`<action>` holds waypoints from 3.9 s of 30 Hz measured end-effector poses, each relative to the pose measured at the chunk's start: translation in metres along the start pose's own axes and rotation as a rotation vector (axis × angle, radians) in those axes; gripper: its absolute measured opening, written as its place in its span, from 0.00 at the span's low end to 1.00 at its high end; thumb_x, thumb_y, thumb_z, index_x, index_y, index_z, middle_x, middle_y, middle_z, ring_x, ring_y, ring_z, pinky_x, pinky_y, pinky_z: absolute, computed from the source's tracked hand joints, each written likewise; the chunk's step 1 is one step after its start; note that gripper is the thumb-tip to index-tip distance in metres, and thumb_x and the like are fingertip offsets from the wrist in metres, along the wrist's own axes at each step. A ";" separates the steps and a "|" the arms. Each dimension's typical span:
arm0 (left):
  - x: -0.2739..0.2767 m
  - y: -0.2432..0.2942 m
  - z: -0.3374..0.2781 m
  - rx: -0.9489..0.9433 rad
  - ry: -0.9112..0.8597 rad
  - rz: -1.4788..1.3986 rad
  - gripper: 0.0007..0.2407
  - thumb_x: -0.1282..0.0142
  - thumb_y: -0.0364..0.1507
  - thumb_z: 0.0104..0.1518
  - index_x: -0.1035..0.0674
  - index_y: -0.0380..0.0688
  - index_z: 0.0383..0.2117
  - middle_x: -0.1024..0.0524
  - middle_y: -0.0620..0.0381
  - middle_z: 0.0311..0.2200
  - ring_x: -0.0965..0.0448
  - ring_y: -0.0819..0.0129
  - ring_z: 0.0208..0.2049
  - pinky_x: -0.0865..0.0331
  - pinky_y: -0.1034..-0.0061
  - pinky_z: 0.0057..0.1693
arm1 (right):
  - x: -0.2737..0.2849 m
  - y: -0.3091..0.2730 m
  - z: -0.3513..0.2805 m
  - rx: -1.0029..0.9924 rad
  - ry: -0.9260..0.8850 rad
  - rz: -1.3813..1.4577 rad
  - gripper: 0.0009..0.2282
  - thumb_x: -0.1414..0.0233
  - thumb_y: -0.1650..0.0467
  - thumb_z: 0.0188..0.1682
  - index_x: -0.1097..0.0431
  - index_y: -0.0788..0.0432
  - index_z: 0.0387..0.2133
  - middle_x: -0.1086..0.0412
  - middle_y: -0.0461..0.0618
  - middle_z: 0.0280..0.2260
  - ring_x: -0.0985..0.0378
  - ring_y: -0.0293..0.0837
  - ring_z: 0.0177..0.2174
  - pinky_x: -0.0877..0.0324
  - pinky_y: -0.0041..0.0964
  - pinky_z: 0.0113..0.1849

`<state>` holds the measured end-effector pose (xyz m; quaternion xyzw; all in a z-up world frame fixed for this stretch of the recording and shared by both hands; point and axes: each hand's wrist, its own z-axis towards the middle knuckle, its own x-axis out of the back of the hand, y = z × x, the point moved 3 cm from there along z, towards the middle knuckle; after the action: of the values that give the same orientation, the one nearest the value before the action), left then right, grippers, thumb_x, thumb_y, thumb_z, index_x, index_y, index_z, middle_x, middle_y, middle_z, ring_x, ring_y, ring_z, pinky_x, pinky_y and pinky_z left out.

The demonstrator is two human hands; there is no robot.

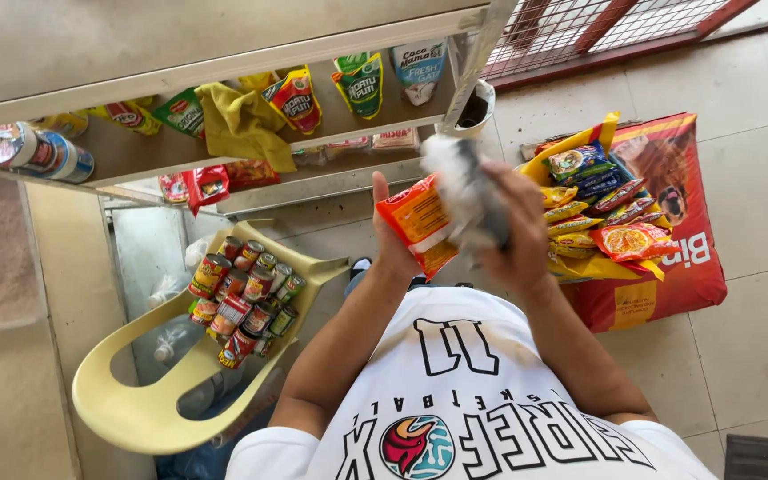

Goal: Wiping down individual instant noodle packets with a cloth and organizing them on the grocery shelves.

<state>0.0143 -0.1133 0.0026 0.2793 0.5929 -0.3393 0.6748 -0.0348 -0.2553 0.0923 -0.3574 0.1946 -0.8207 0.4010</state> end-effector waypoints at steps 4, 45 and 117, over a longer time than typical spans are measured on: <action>0.011 -0.002 -0.004 -0.003 0.006 -0.020 0.56 0.64 0.76 0.42 0.35 0.35 0.66 0.31 0.40 0.61 0.24 0.46 0.57 0.31 0.55 0.64 | -0.022 -0.045 0.001 0.209 -0.147 -0.116 0.26 0.55 0.50 0.52 0.26 0.55 0.52 0.29 0.53 0.56 0.29 0.57 0.56 0.43 0.58 0.59; 0.004 0.012 -0.011 -0.131 0.145 0.004 0.47 0.61 0.71 0.48 0.31 0.43 0.63 0.27 0.49 0.59 0.23 0.57 0.55 0.31 0.63 0.62 | -0.019 0.015 0.004 0.223 -0.219 -0.142 0.25 0.57 0.56 0.54 0.28 0.59 0.56 0.30 0.57 0.58 0.31 0.61 0.59 0.43 0.58 0.59; -0.033 0.011 -0.001 -0.173 0.263 0.073 0.49 0.65 0.74 0.45 0.27 0.42 0.59 0.22 0.51 0.49 0.19 0.57 0.48 0.24 0.65 0.55 | -0.006 0.051 0.002 0.033 0.093 -0.279 0.24 0.56 0.59 0.60 0.32 0.71 0.54 0.29 0.68 0.52 0.27 0.67 0.50 0.38 0.57 0.50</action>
<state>0.0203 -0.1014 0.0345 0.2836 0.6925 -0.2226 0.6248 -0.0040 -0.2812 0.0603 -0.3358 0.1478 -0.8873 0.2794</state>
